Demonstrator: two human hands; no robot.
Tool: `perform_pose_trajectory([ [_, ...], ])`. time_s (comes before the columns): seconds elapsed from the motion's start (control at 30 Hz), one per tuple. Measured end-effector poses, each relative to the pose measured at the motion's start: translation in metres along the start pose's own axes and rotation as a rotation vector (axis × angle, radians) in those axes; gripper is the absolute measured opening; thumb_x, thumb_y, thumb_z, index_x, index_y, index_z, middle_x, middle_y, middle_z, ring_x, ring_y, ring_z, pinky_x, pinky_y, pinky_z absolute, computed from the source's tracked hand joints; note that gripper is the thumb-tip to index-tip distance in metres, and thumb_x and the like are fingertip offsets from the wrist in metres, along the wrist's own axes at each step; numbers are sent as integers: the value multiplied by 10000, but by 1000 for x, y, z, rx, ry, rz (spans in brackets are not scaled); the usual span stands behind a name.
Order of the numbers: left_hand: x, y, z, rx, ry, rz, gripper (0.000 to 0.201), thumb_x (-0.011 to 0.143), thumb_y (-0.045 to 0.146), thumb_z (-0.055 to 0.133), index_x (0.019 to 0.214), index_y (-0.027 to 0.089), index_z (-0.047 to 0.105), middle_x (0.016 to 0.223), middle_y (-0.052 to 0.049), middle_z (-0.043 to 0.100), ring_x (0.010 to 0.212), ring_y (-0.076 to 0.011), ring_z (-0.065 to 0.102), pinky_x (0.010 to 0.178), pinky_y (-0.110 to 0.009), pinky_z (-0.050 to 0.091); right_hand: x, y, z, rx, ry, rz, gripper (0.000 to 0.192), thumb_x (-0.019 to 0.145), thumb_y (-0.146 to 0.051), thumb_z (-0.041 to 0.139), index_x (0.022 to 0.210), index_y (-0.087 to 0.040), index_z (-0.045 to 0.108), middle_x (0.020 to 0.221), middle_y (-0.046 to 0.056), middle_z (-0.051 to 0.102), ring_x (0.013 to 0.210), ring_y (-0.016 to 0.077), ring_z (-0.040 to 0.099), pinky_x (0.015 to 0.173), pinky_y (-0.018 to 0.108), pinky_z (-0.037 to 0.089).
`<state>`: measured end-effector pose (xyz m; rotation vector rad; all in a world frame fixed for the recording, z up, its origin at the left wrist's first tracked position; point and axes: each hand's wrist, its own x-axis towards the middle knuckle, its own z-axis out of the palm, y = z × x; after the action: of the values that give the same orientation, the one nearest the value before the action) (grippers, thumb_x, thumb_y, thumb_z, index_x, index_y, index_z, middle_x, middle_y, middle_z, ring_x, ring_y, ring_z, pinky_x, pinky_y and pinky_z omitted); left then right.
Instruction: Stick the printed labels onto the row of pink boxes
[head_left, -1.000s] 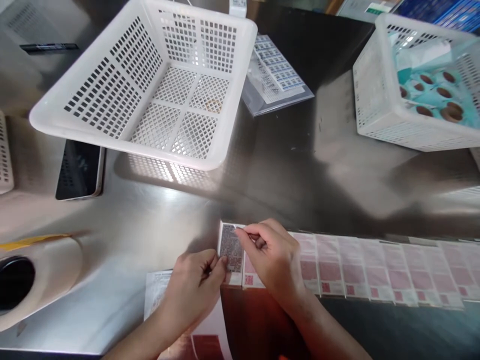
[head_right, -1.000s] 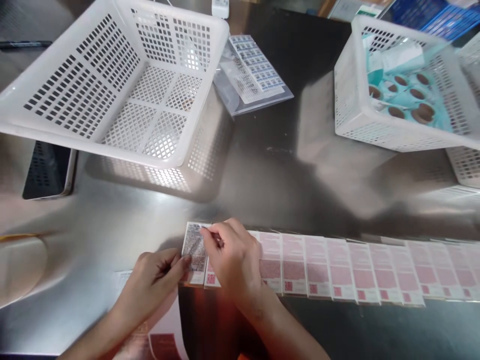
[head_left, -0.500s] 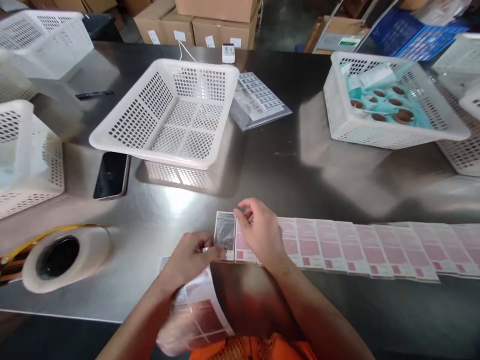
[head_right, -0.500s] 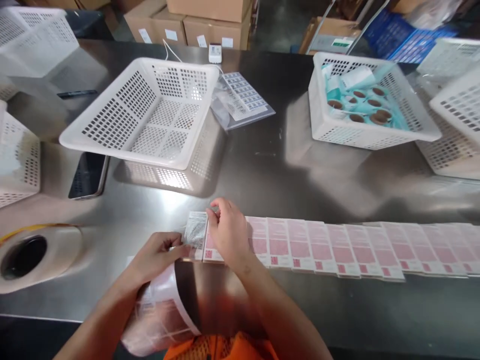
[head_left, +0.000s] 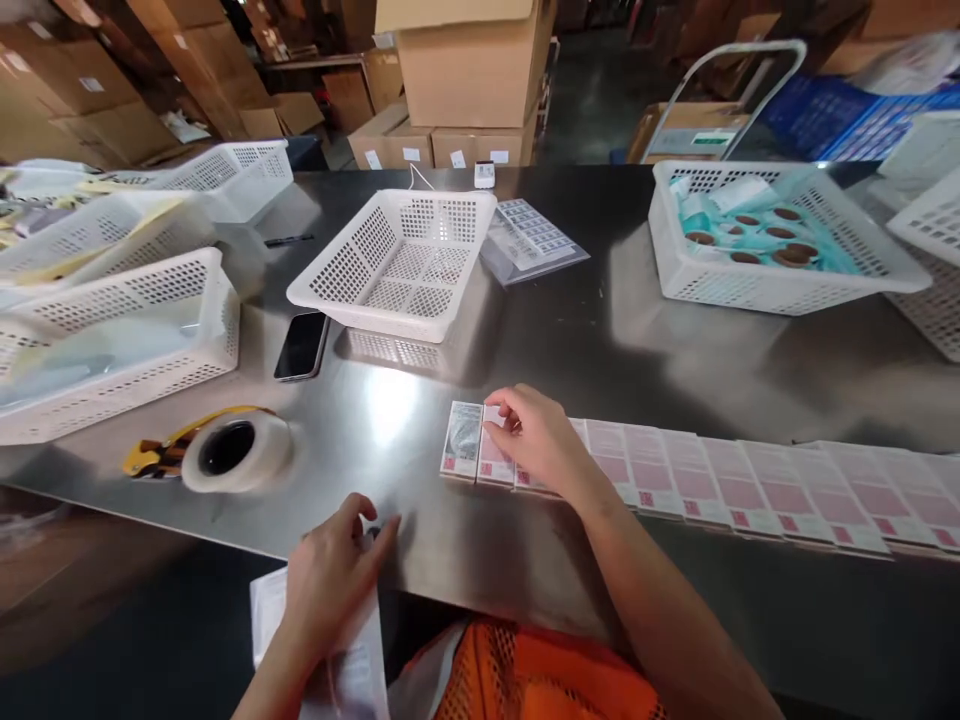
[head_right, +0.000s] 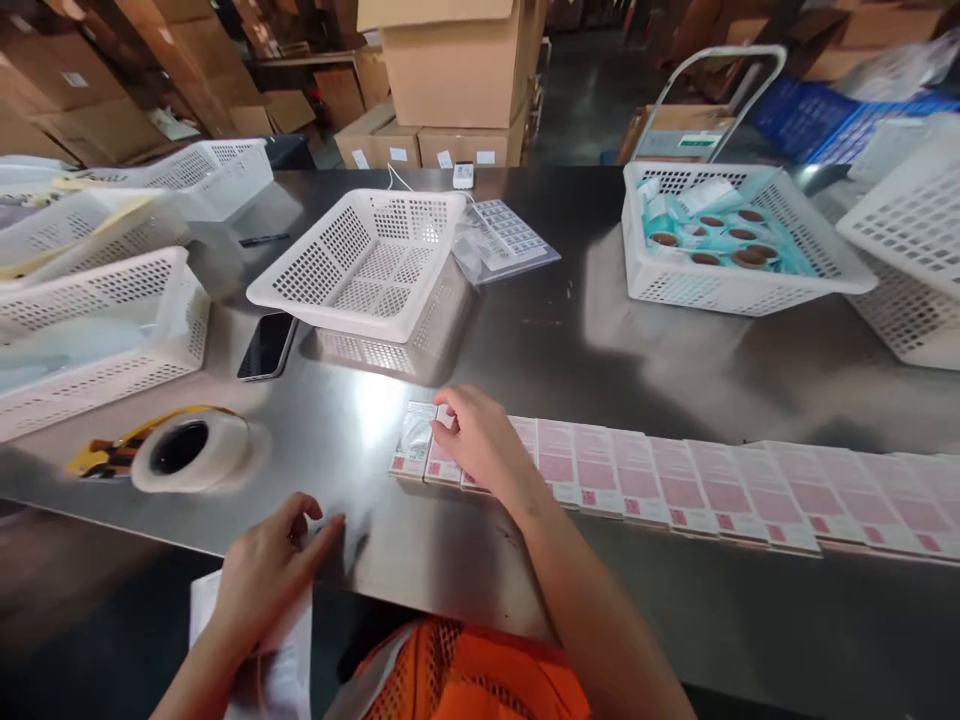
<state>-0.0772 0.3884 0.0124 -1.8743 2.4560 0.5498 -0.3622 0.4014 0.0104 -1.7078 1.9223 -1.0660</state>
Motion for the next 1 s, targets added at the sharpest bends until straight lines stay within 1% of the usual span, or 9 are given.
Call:
perform_pose_trajectory([
  [0.13, -5, -19, 27, 22, 108, 39, 262, 908, 436, 502, 790, 215, 575, 716, -4, 698, 679, -198, 669, 611, -264, 356, 4, -16, -17, -221, -141, -197, 227, 827, -115, 619, 1031, -201, 670, 978, 28, 652, 776, 143, 633, 697, 255, 468],
  [0.23, -3, -21, 39, 30, 169, 45, 261, 892, 430, 529, 777, 208, 602, 675, -3, 690, 663, -194, 666, 602, -257, 336, 14, -25, -15, -309, -283, -405, 265, 811, -108, 622, 1049, -198, 697, 1036, 47, 657, 845, 169, 634, 744, 280, 488],
  [0.43, -2, -28, 31, -135, 155, 91, 262, 887, 438, 535, 769, 211, 595, 554, 48, 580, 534, -137, 577, 565, -239, 363, 38, -36, -5, -380, -449, -690, 462, 767, -8, 576, 1123, -266, 718, 1256, 60, 622, 1077, 212, 596, 945, 371, 480],
  [0.5, 5, -27, 17, -196, 199, 185, 251, 874, 452, 563, 818, 211, 606, 542, 67, 529, 484, -116, 527, 541, -228, 381, 46, -38, -12, -367, -488, -677, 512, 767, 9, 544, 1160, -278, 701, 1278, 52, 614, 1087, 205, 598, 954, 367, 483],
  [0.57, 21, -21, 0, -184, 246, 336, 239, 881, 439, 577, 894, 206, 628, 594, 63, 551, 472, -100, 514, 530, -223, 385, 46, -37, -21, -290, -440, -607, 536, 780, 7, 510, 1216, -265, 661, 1292, 55, 599, 1114, 196, 591, 971, 356, 481],
  [0.7, 71, 6, -25, -22, 199, 709, 199, 921, 374, 563, 934, 198, 656, 734, 25, 643, 485, -86, 536, 508, -235, 353, 16, -24, -23, -97, -84, -352, 531, 801, -121, 576, 1318, -234, 532, 1290, 81, 578, 1236, 228, 521, 1055, 411, 437],
  [0.77, 96, 20, -30, 47, 131, 859, 205, 914, 389, 586, 929, 197, 657, 788, 14, 662, 508, -89, 553, 501, -239, 342, -5, -14, -11, -135, 2, -236, 731, 737, -346, 732, 1392, -204, 440, 1352, 129, 535, 1316, 313, 447, 1088, 508, 390],
  [0.87, 121, 34, -30, 79, 57, 1035, 254, 896, 451, 610, 924, 203, 657, 822, 12, 660, 535, -94, 557, 499, -244, 343, -24, 0, 14, -262, -77, -145, 1231, 549, -687, 796, 1512, -156, 243, 1469, 200, 439, 1423, 415, 290, 1140, 652, 220],
  [1.0, 132, 44, -27, 41, 31, 1208, 218, 925, 413, 585, 900, 210, 660, 793, 16, 646, 571, -97, 571, 494, -252, 335, -24, 7, 32, -303, -180, -121, 1412, 502, -804, 741, 1557, -119, 99, 1512, 250, 382, 1454, 437, 231, 1147, 702, 42],
])
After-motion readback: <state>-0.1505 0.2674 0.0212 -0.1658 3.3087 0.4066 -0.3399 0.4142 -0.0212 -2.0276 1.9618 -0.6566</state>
